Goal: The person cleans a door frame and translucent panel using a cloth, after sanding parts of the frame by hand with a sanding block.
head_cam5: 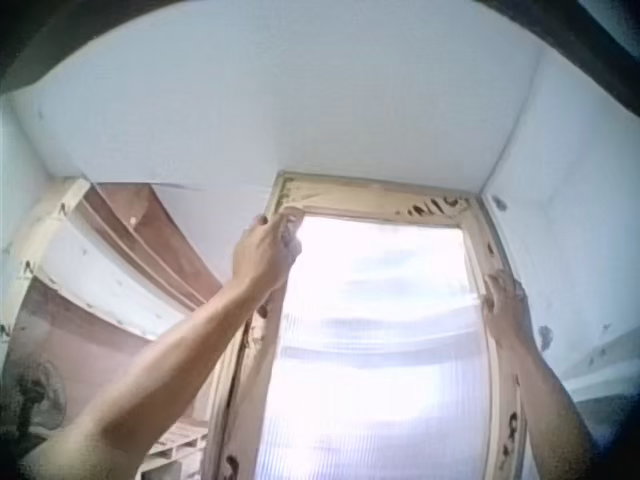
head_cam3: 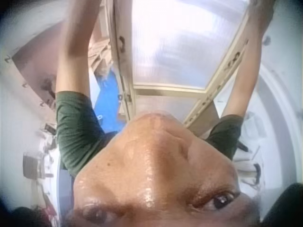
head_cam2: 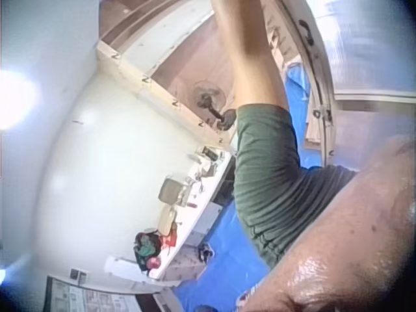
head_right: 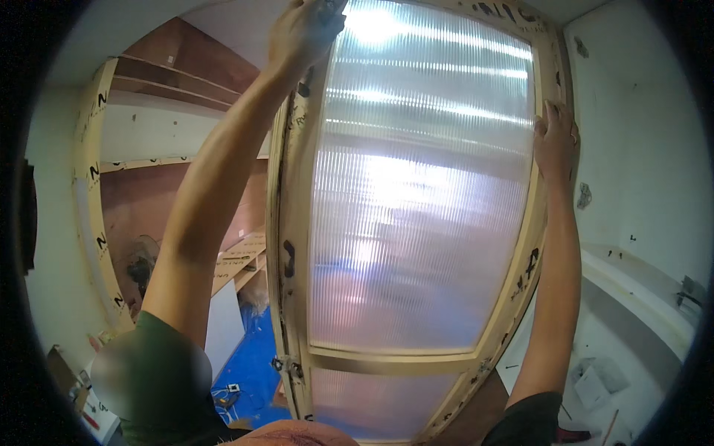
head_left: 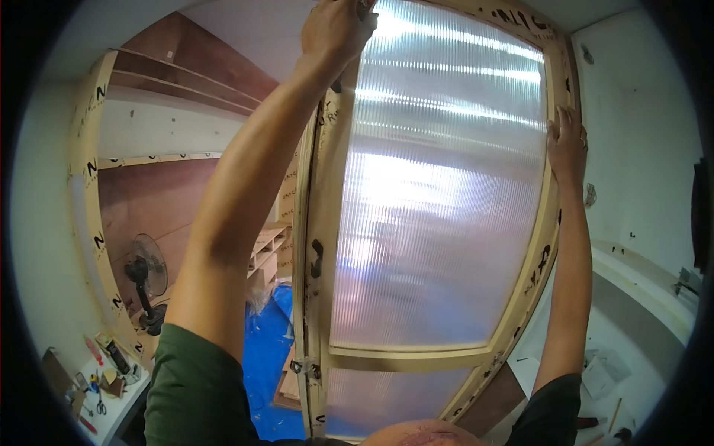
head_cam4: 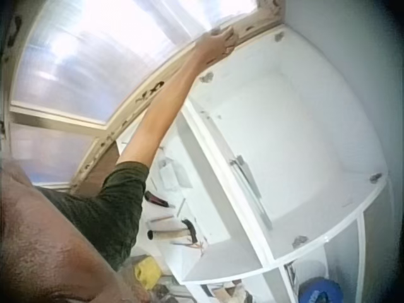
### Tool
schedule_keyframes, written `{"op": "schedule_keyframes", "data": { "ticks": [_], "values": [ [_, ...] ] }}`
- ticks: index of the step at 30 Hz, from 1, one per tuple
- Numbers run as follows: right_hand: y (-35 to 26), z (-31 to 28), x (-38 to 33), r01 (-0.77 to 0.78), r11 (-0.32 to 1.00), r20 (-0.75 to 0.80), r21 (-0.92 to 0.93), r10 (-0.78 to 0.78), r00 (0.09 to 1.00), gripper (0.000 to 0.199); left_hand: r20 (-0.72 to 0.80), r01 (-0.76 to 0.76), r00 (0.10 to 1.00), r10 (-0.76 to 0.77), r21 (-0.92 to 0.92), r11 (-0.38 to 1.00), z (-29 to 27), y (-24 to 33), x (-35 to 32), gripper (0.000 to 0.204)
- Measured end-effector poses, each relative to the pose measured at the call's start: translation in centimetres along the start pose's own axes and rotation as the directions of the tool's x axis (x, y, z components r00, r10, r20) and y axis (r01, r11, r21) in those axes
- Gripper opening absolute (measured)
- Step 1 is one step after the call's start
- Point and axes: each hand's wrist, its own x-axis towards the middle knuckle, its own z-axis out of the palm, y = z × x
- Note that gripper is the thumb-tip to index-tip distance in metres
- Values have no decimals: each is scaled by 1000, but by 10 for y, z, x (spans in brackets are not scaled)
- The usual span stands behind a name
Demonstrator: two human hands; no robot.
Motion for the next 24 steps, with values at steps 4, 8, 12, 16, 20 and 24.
{"op": "schedule_keyframes", "data": {
  "ticks": [4, 8, 12, 16, 20, 24],
  "values": [
    [5, 20, -13, 120, 993, -158, 8, -117, 981, 44, -8, -15, 1000, 16, 121, 993, 12, 2, 7, 37],
    [27, 26, -11, 131, 991, -191, -20, -132, 973, 43, 83, 52, 995, -56, 50, 997, 12, 29, 4, 37],
    [25, 29, -11, 120, 993, -180, 10, -116, 977, 42, 54, 25, 998, -33, 142, 989, 23, 28, 14, 40],
    [21, 22, -9, 96, 993, -145, 69, -86, 986, 42, -77, -38, 996, 51, 169, 985, 40, 17, 20, 43],
    [22, 22, -7, 96, 990, -163, 107, -78, 984, 42, -23, -48, 999, 49, 50, 998, 47, 9, 41, 45],
    [13, 15, -9, 65, 987, -132, 146, -46, 990, 42, -19, -74, 997, 76, 92, 993, 40, 17, 50, 31]
  ]
}}
